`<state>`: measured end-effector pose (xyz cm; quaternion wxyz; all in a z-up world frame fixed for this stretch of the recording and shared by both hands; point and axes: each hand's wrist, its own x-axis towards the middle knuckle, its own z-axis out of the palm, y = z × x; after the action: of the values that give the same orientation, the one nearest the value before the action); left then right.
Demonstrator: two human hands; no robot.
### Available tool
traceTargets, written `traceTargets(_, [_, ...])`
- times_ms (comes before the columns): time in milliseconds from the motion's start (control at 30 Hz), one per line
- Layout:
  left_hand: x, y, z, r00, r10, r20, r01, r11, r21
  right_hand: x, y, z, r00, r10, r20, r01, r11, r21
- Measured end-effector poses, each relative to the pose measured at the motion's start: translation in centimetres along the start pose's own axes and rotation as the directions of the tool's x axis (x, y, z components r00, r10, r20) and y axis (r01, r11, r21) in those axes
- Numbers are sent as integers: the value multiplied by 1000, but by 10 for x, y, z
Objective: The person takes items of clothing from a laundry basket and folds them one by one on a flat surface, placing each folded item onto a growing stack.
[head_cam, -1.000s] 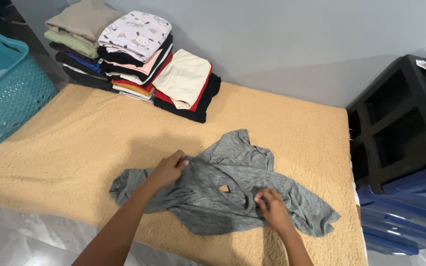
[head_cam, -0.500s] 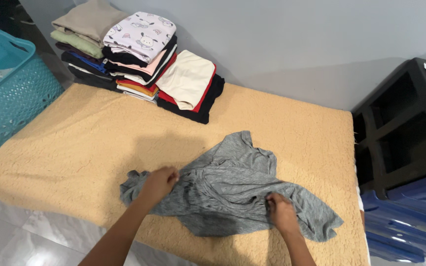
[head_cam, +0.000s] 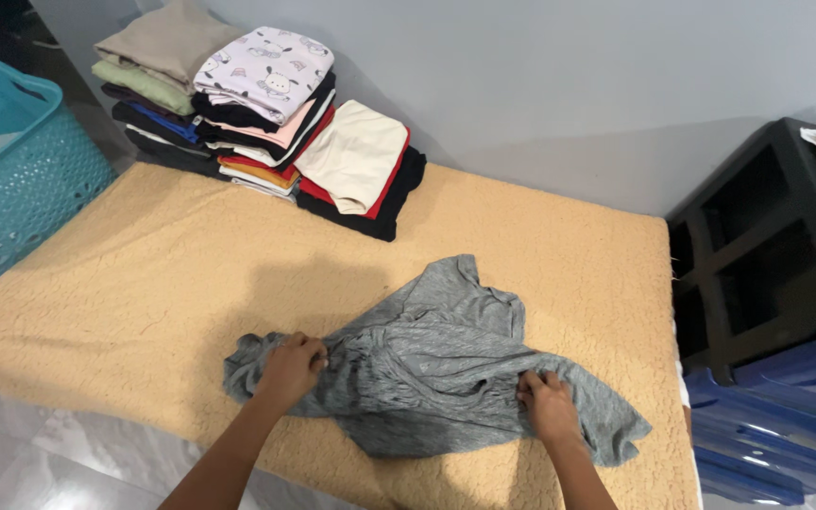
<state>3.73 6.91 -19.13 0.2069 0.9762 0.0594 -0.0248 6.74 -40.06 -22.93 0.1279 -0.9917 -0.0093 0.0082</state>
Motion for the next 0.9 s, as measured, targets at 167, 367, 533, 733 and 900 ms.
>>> traceTargets(167, [6,-5,-15,988,37,-151,-83,946,-313,4,6,5,999,13,50,-13,1000,-5])
traceTargets(367, [3,-24,-66,1000,-24,-13,9,728,-686,2,10,-6,996,-80,41,76,993,93])
traceTargets(533, [-8,-32,-87,972,158,175,-46,856,-515,-3,-14,-28,982,19,188,-13,999,-33])
traceTargets(733, [-20,-37,-75,892,128,433,-55,983,-177,-8,-14,-52,973,-75,218,51,992,116])
traceTargets(900, [-26,-38,-51,916,307,257,-212,916,-339,-24,-6,-68,986,-84,142,37,950,309])
